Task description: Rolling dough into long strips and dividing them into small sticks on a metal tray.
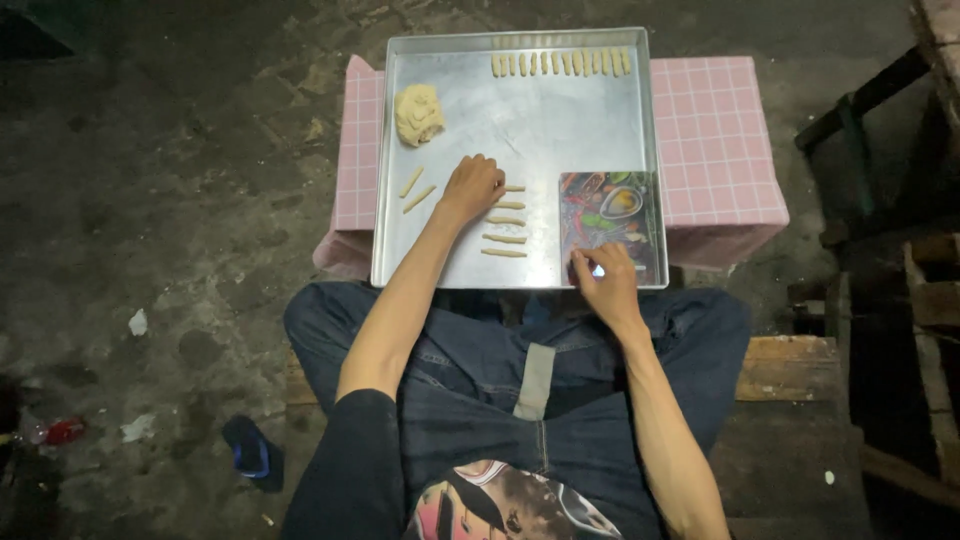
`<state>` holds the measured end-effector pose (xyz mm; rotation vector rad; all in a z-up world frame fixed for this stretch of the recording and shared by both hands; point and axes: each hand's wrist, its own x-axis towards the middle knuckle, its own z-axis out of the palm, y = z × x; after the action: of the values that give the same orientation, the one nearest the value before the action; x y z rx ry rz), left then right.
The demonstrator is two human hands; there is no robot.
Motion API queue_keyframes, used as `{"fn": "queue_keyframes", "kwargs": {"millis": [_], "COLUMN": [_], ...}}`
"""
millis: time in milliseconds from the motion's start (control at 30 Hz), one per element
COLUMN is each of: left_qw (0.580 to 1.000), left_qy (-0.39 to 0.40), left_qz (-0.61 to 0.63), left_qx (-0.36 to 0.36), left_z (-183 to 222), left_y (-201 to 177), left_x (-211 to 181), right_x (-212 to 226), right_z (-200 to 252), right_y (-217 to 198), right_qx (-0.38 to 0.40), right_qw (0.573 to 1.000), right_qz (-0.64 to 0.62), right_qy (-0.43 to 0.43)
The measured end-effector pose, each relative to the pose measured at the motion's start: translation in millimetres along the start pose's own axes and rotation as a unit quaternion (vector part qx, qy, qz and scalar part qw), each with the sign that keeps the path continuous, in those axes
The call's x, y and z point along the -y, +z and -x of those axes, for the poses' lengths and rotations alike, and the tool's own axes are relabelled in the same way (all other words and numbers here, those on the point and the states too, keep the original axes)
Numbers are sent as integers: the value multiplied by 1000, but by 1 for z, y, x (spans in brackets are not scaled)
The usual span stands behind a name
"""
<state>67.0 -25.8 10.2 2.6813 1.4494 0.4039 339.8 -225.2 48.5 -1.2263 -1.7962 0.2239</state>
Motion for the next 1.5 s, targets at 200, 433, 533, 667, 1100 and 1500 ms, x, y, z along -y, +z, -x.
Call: {"fn": "queue_keyframes", "kwargs": {"millis": [200,433,533,667,1100,1500], "left_qw": [992,987,978,994,998,997], "left_qy": [-40,-64,-79,-2,-20,-67], "left_qz": [-122,-147,-193,-84,-60,3], "left_qx": [-14,32,-13,-72,28,27], "left_z": [36,120,118,82,63,107], "left_y": [-16,-55,-68,-58,-20,-58], "left_x": [48,50,36,1,15,18], "right_x": [4,10,13,15,6,16], "right_z": [-4,-2,-3,-3,-3,-2], "right_y": [1,5,5,6,-1,4], "right_qx": [27,51,51,46,35,48], "right_qw": [999,998,998,998,999,998], "right_qz": [-2,-9,-18,-20,-16,-21], "right_qy": [22,27,29,27,25,28]}}
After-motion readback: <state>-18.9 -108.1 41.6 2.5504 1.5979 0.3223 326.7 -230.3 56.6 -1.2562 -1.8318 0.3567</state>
